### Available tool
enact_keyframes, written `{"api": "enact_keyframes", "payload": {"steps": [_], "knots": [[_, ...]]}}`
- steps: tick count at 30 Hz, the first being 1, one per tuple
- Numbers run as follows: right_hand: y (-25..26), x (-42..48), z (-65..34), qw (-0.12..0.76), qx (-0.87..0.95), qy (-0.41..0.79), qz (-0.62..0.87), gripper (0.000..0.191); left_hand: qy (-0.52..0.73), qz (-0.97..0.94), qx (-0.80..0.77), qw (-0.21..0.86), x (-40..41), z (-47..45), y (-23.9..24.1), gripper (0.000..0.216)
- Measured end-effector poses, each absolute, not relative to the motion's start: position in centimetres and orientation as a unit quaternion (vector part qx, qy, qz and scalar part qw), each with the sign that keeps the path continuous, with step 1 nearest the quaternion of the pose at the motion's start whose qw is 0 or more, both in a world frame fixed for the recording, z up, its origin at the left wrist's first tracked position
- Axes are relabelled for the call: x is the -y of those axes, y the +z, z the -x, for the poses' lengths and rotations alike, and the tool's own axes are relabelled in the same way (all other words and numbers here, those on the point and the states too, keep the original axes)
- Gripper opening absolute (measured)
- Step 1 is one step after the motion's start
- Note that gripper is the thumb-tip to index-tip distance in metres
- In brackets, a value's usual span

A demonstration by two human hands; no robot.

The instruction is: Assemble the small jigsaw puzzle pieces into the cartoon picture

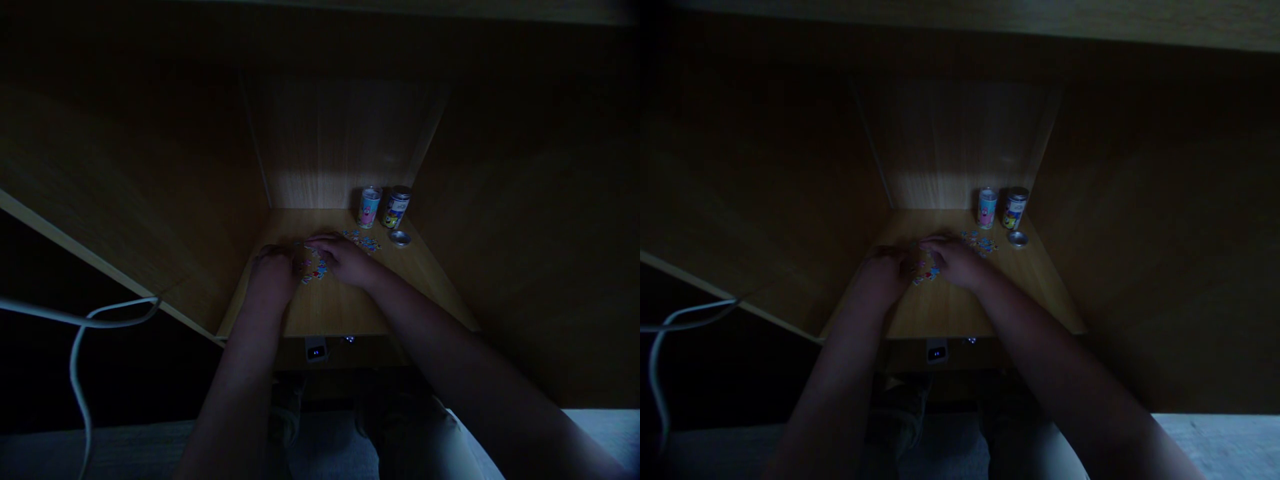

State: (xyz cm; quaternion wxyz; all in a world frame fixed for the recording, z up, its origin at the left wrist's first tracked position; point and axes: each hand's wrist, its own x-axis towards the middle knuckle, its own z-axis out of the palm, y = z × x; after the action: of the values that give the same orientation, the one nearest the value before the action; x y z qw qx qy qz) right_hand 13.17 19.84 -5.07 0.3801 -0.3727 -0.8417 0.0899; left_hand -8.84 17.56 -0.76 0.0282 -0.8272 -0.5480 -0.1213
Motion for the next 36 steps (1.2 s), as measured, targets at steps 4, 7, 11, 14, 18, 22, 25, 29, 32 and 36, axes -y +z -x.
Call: {"api": "enact_keyframes", "payload": {"steps": [4, 7, 11, 14, 18, 22, 25, 29, 32, 36], "knots": [[-5.7, -20.2, -13.0, 0.373, 0.855, 0.103, 0.346, 0.051, -0.139, 0.829, 0.541, 0.021, -17.5, 8.8, -0.8, 0.035], [-6.2, -20.6, -13.1, 0.359, 0.859, 0.099, 0.351, 0.053, -0.154, 0.823, 0.546, 0.033, -17.5, 8.9, -0.9, 0.032], [-6.3, -20.8, -13.2, 0.347, 0.86, 0.088, 0.364, 0.054, -0.16, 0.827, 0.538, 0.031, -17.7, 9.0, -1.0, 0.031], [-5.7, -20.6, -13.5, 0.359, 0.852, 0.062, 0.375, 0.045, -0.175, 0.835, 0.521, 0.021, -17.9, 9.0, -1.2, 0.025], [-5.0, -20.3, -13.8, 0.379, 0.839, 0.03, 0.389, 0.021, -0.22, 0.856, 0.469, -0.012, -18.0, 8.8, -1.8, 0.027], [-4.6, -20.2, -13.8, 0.348, 0.858, 0.037, 0.376, 0.013, -0.239, 0.873, 0.425, -0.027, -18.2, 8.5, -2.4, 0.03], [-4.6, -20.2, -13.8, 0.322, 0.863, 0.039, 0.388, 0.014, -0.224, 0.87, 0.438, -0.024, -18.2, 8.6, -2.4, 0.029], [-4.6, -20.2, -13.9, 0.316, 0.854, 0.038, 0.411, 0.016, -0.196, 0.856, 0.479, -0.01, -18.1, 8.8, -2.1, 0.028], [-4.5, -20.1, -13.9, 0.325, 0.842, 0.045, 0.428, 0.018, -0.18, 0.847, 0.499, -0.001, -18.0, 8.9, -1.9, 0.027], [-4.3, -19.7, -13.7, 0.348, 0.824, 0.062, 0.443, 0.023, -0.177, 0.843, 0.508, -0.007, -17.8, 8.7, -1.7, 0.027]]}}
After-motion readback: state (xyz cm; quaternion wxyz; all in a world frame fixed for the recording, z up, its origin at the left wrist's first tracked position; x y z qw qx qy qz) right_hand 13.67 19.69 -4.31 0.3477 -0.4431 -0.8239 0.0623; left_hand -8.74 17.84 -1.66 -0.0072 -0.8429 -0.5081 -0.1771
